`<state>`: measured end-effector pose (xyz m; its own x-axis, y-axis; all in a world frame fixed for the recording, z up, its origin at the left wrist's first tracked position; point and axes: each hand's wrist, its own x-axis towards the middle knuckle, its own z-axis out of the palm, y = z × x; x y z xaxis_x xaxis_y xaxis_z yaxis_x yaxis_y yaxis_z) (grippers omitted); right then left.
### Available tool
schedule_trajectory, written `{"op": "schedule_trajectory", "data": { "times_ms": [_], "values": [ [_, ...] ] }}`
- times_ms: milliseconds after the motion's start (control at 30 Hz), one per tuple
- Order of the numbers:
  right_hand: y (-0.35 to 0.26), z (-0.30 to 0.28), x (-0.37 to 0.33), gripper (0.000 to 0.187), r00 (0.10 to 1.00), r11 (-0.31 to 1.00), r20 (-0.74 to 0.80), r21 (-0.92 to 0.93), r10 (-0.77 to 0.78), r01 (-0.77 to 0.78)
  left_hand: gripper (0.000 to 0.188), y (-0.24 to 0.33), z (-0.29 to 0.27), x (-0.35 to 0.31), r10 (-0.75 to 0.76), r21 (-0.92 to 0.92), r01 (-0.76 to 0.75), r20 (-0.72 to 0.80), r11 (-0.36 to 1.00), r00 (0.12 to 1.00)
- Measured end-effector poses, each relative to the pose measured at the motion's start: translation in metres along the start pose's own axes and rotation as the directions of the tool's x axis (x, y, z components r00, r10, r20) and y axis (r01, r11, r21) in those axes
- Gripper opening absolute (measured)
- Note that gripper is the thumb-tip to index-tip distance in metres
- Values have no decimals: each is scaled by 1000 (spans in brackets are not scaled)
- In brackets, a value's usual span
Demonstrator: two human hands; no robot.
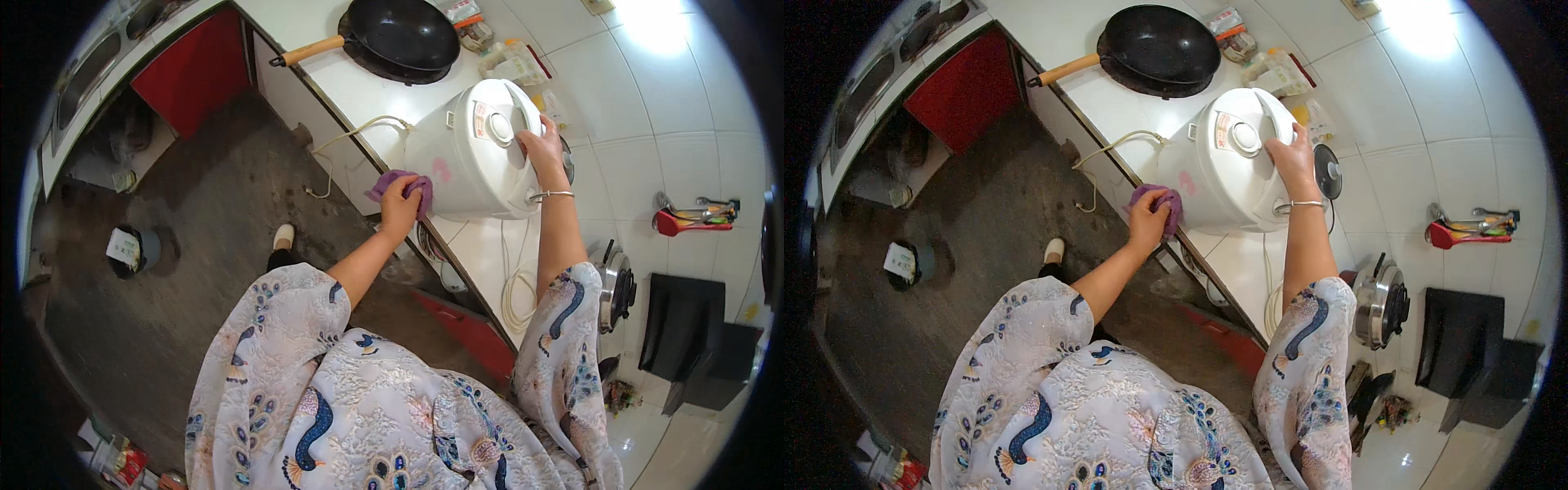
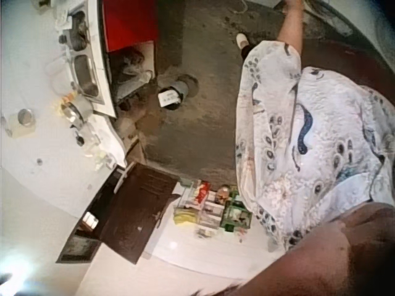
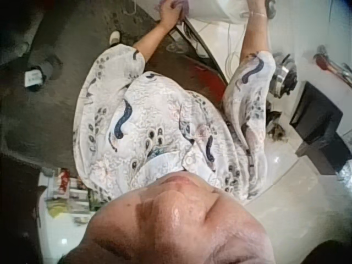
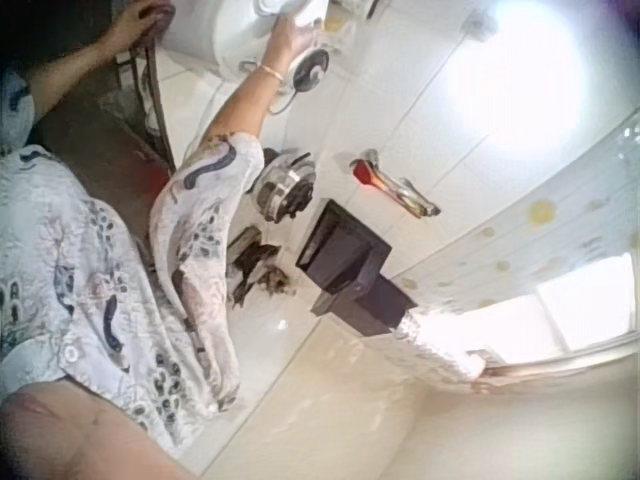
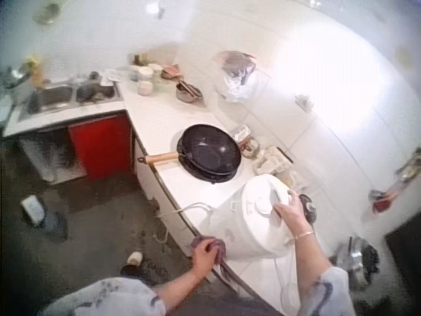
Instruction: The person wipes the lid and interior of a rice cooker with a purple cloth, then wipes the exterior of the rice cooker. The person places the lid back on the rice cooker and continues wiping the exterior.
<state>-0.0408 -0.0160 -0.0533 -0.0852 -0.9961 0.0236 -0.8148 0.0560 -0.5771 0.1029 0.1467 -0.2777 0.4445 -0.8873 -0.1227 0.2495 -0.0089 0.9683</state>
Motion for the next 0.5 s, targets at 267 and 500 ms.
{"op": "schedule_trajectory", "data": {
  "times_ms": [267, 500],
  "values": [
    [33, -23, -13, 75, 998, 973, -52, 222, -46, 56, 27, 24, -6, 5, -56, 93, 51, 52, 994, 997],
    [89, -70, -40, 67, 999, 863, -20, 505, 35, -20, 27, -2, -9, 45, -114, 8, 114, 26, 993, 993]
  ]
}}
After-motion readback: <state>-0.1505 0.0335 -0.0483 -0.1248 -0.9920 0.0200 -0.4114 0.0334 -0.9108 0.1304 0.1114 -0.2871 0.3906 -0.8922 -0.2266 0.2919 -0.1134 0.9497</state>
